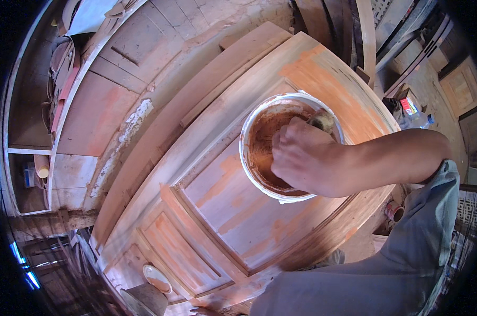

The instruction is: The person scrapes the surface of a wooden door using a hand tool, dips a brush into a bucket, and applies a substance to the wood surface.

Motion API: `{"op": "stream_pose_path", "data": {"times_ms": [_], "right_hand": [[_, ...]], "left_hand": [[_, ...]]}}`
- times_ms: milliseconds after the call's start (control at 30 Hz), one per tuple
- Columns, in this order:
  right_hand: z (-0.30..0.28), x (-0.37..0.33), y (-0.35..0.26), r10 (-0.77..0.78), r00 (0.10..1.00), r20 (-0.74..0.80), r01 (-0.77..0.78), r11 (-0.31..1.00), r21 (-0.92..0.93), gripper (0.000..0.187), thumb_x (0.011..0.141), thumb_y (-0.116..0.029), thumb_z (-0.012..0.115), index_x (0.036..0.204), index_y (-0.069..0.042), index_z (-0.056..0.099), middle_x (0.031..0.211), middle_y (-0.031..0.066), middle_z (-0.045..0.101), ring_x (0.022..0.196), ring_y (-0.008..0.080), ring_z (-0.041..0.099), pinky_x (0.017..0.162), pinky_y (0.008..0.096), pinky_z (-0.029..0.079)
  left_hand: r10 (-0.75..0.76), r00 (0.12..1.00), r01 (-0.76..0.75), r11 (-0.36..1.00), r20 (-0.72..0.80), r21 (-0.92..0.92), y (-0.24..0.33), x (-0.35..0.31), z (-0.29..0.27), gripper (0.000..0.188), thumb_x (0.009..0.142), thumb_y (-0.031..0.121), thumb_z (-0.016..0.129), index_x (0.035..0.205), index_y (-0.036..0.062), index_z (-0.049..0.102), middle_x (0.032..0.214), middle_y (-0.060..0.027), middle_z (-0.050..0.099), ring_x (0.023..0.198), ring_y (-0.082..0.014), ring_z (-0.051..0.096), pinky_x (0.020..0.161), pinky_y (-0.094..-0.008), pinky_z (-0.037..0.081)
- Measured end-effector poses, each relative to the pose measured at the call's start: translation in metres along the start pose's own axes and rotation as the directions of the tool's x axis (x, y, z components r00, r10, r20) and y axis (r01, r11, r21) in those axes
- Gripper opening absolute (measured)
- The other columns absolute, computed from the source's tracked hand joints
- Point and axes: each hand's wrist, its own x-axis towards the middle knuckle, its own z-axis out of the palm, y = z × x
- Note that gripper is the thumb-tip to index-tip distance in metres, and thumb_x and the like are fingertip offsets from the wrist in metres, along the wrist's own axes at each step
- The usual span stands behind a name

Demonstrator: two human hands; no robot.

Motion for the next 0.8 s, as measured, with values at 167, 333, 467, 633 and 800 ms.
{"op": "stream_pose_path", "data": {"times_ms": [167, 333, 467, 633, 800], "right_hand": [[0.031, 0.043, -0.018, -0.017, 0.99, -0.137, 0.04, 0.985, 0.171, 0.02, 0.078, -0.021, 0.068, 0.085, -0.003, 0.075, 0.082, 0.0125, 0.07, 0.08, 0.0233, 0.068, 0.068, 0.038, 0.049], [0.047, 0.053, -0.022, -0.027, 0.957, -0.289, 0.04, 0.999, 0.038, 0.019, 0.081, -0.02, 0.065, 0.087, -0.006, 0.077, 0.079, 0.0081, 0.071, 0.079, 0.0248, 0.069, 0.068, 0.0407, 0.05], [0.0, 0.042, -0.014, -0.086, 0.978, 0.19, 0.08, 0.996, 0.038, 0.018, 0.082, -0.017, 0.063, 0.085, -0.006, 0.077, 0.083, 0.0109, 0.074, 0.083, 0.0242, 0.072, 0.07, 0.043, 0.053], [-0.019, 0.015, 0.04, 0.05, 0.946, 0.321, -0.15, 0.944, 0.294, 0.02, 0.087, -0.016, 0.06, 0.088, -0.003, 0.075, 0.083, 0.0126, 0.074, 0.077, 0.023, 0.073, 0.069, 0.0389, 0.056], [0.004, -0.03, 0.074, -0.167, 0.911, 0.377, -0.297, 0.369, 0.881, 0.028, 0.104, -0.024, 0.051, 0.104, -0.001, 0.067, 0.08, 0.009, 0.072, 0.067, 0.0158, 0.07, 0.063, 0.0297, 0.056]], "left_hand": [[-0.007, 1.0, 0.007, 1.0, 0.013, 0.0, 0.0, -0.001, 0.005, 0.049, 0.103, 0.028, 0.052, 0.145, 0.002, 0.046, 0.119, -0.0281, 0.062, 0.101, -0.0432, 0.065, 0.083, -0.0509, 0.057], [-0.023, 1.0, 0.023, 1.0, 0.006, 0.002, -0.013, 0.002, 0.007, 0.049, 0.104, 0.028, 0.051, 0.145, 0.002, 0.046, 0.119, -0.0282, 0.062, 0.1, -0.0435, 0.065, 0.083, -0.0509, 0.057], [-0.035, 0.999, 0.035, 0.999, 0.02, 0.003, -0.022, -0.004, 0.013, 0.05, 0.104, 0.028, 0.051, 0.145, 0.0019, 0.046, 0.119, -0.0282, 0.062, 0.1, -0.0437, 0.065, 0.083, -0.051, 0.057], [-0.067, 0.998, 0.067, 0.998, 0.005, 0.014, -0.041, -0.006, 0.008, 0.05, 0.104, 0.029, 0.05, 0.146, 0.0018, 0.045, 0.119, -0.0283, 0.062, 0.1, -0.044, 0.065, 0.083, -0.0511, 0.057], [-0.073, 0.997, 0.073, 0.997, 0.004, 0.0, -0.04, -0.007, 0.018, 0.05, 0.104, 0.029, 0.049, 0.146, 0.0018, 0.045, 0.119, -0.0284, 0.063, 0.1, -0.0442, 0.065, 0.083, -0.0512, 0.057]]}}
